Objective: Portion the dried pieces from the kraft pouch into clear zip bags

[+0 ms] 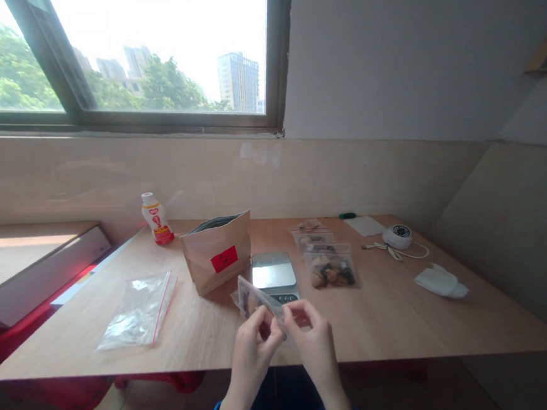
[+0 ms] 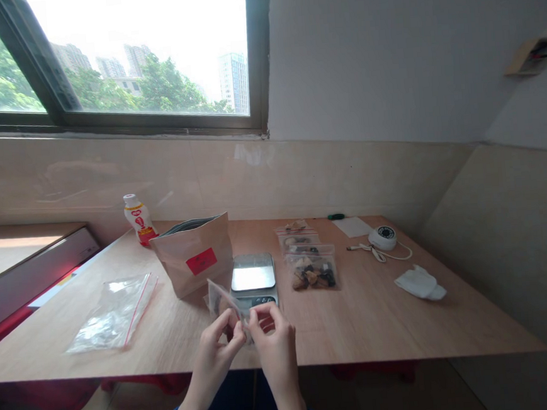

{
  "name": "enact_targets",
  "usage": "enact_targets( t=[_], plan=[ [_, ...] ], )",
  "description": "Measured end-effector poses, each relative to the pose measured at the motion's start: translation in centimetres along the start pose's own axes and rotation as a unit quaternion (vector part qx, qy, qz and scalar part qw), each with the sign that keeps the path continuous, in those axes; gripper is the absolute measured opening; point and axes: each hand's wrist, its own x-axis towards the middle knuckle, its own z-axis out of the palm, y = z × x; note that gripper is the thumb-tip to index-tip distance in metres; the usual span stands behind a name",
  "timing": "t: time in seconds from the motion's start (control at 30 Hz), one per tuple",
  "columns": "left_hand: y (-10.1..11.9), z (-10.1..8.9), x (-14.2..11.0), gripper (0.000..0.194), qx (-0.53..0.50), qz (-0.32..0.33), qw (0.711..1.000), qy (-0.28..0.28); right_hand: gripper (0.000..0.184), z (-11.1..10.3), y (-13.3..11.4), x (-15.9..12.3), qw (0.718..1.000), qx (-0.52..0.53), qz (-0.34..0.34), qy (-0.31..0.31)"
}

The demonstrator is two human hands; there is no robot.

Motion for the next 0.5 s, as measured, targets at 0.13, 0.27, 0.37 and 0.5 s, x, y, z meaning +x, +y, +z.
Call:
enact_targets(
  t=[0.13,0.27,0.37,0.5],
  plan=[
    [0.2,-0.3,-0.2,0.026,-0.006,-0.011,1.0,0.018,0.027,-1.3,1.1,0.6,0.986,0.032,0.019,0.162],
    [-0.1,-0.3,-0.1,0.031,-0.048,-0.012,0.998,-0.042,0.029,-2.4,1.2,0.9,0.989,0.076,0.003,0.127],
    [-0.7,-0.2,0.2,0.034,-0.105,-0.022,0.992,-0.06,0.029,-2.3,0.8,0.8,0.991,0.086,-0.004,0.1],
    [-2.2,0.0,0.6,0.046,-0.148,-0.047,0.987,-0.032,0.029,-2.1,0.1,0.6,0.991,0.108,0.0,0.082]
  ],
)
